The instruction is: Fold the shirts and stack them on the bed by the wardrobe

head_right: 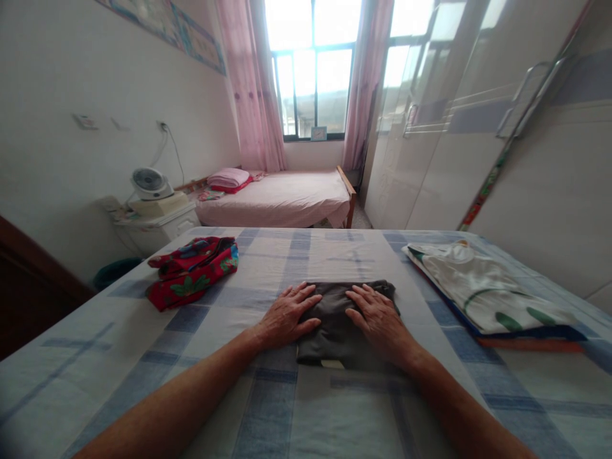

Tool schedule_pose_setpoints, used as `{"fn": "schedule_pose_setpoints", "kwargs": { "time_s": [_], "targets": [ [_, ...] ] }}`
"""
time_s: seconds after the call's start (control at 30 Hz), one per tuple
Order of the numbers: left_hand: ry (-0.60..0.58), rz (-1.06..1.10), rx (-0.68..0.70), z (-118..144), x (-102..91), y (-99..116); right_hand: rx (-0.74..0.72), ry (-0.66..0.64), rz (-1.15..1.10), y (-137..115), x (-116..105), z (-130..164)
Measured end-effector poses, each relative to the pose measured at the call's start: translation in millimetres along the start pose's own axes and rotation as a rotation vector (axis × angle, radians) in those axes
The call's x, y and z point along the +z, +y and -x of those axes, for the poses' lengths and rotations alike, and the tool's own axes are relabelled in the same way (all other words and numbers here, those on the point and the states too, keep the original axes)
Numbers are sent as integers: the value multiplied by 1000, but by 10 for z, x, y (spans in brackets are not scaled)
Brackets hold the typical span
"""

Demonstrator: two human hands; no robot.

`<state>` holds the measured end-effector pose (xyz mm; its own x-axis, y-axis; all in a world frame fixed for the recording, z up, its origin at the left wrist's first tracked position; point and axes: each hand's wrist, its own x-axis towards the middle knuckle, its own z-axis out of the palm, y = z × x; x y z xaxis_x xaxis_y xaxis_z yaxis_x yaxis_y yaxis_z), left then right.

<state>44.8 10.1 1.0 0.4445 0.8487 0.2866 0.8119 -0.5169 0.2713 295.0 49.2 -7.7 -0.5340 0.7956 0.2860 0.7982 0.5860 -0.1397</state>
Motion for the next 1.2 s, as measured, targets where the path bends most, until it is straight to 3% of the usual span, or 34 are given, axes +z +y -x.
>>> {"fn": "schedule_pose_setpoints", "kwargs": {
  "time_s": [0.23,0.37,0.67,0.97,1.2],
  "targets": [
    [-33,-11,-15,-5,-11,8,158,-11,82,338,34,-28],
    [-34,-3,-17,-5,-18,12,159,-13,86,435,62,-30],
    [17,17,-21,-1,9,5,144,8,56,438,63,-26],
    [232,18,-299,-70,4,-11,159,10,20,435,53,-26],
    [177,201,-333,-69,-8,40,170,-5,3,419,34,-27]
  ]
}}
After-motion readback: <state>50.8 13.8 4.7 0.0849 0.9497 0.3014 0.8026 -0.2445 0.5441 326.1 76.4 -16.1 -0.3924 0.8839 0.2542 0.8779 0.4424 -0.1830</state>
